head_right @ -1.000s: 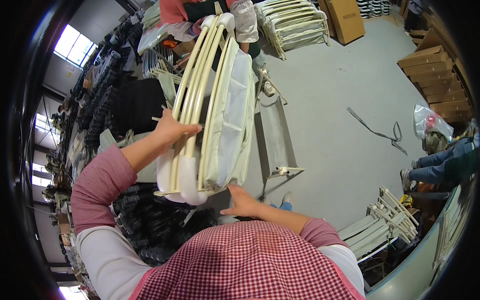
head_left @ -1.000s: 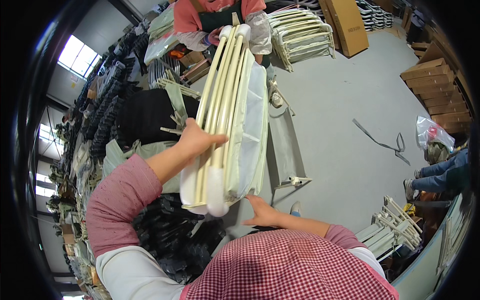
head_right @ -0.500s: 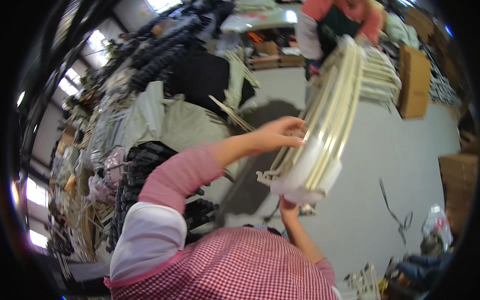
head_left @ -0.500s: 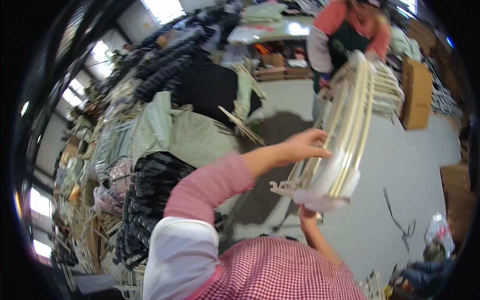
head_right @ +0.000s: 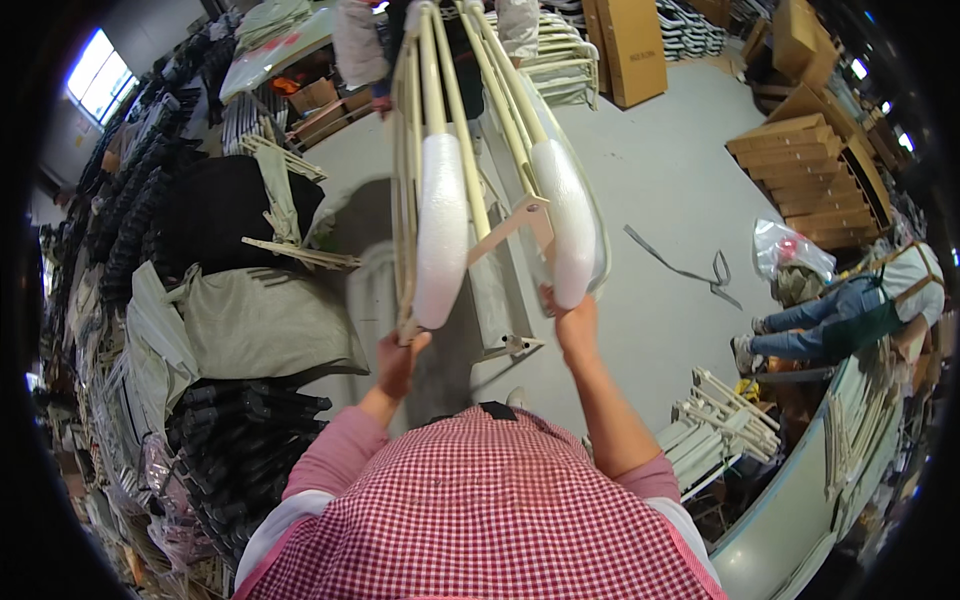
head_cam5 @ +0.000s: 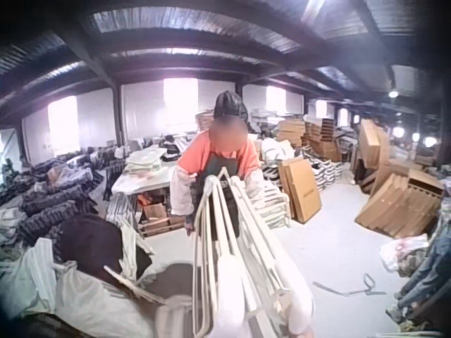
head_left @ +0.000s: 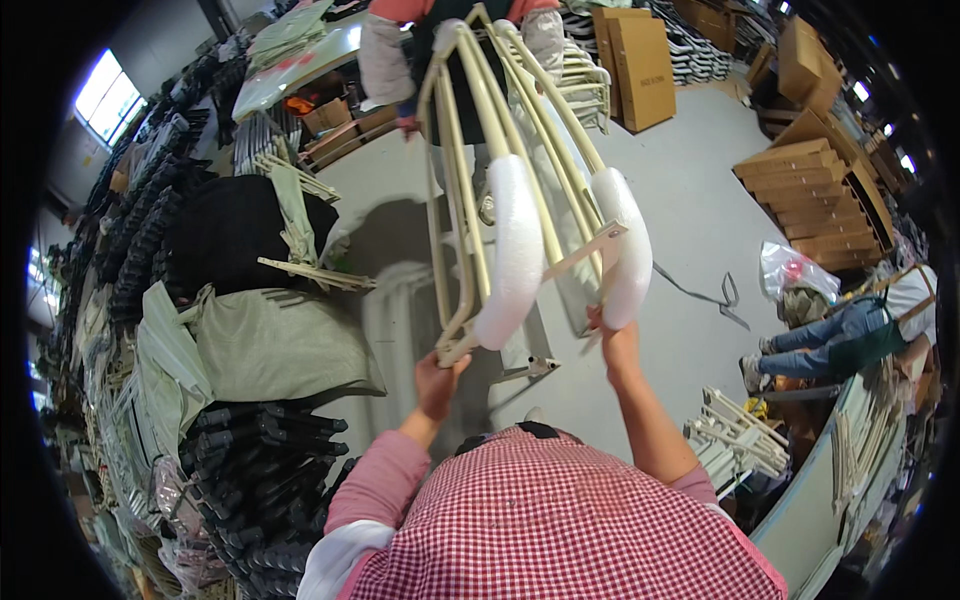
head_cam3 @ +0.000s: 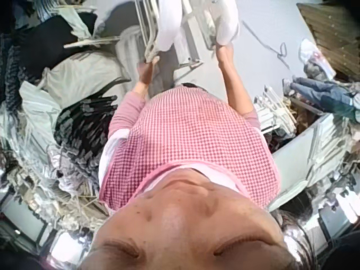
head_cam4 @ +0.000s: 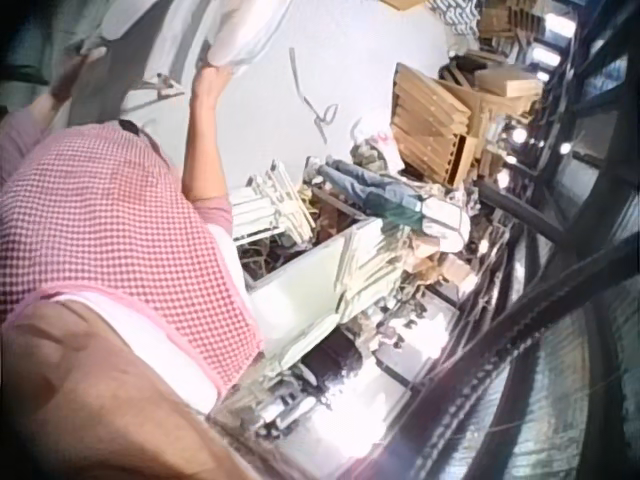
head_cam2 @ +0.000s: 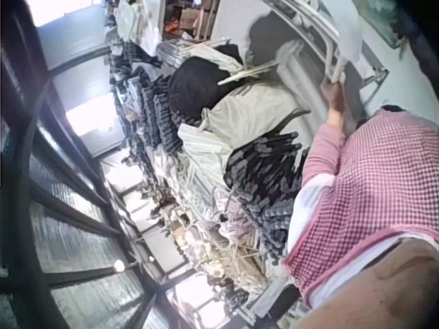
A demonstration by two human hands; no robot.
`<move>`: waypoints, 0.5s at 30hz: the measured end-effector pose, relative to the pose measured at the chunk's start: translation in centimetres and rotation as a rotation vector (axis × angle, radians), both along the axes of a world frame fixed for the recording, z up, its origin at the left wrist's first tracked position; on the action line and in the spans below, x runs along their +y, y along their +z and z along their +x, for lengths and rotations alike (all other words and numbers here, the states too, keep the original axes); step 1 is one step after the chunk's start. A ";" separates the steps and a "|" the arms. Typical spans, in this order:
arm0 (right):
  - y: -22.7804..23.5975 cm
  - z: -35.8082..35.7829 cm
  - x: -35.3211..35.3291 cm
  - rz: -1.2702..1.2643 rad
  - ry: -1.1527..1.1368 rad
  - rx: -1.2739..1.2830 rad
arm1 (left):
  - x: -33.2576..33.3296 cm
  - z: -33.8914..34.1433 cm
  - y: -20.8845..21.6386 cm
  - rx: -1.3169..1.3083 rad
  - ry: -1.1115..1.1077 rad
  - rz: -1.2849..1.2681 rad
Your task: The person holds a white metal chair frame while a coworker wipes it with a cloth and spray. The person repeatedly lifts, turns, and repositions the frame to allow access to different sides, then places it back down.
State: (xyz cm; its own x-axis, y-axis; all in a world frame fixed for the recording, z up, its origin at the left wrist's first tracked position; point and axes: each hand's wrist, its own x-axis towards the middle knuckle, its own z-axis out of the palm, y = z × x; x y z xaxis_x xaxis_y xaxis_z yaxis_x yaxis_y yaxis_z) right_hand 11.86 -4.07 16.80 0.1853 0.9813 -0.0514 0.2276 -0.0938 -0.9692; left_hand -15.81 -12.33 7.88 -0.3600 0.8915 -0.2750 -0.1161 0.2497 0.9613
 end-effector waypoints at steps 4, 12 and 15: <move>-0.8 3.2 2.3 -0.008 -0.210 -0.120 | -2.1 -4.6 1.2 -0.128 0.059 0.032; 2.0 2.7 3.4 -0.047 -0.132 0.335 | 0.3 -2.0 0.6 -0.567 0.271 0.074; 1.8 2.4 3.6 -0.148 -0.002 0.325 | 2.1 -0.7 -1.2 -0.670 0.185 0.118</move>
State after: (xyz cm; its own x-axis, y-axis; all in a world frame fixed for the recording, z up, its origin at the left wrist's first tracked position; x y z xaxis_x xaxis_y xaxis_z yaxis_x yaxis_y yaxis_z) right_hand 14.29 -0.47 18.56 0.1382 0.9584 -0.2498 -0.0906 -0.2389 -0.9668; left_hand -16.47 -10.23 6.68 -0.2953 0.8694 -0.3961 -0.7234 0.0673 0.6872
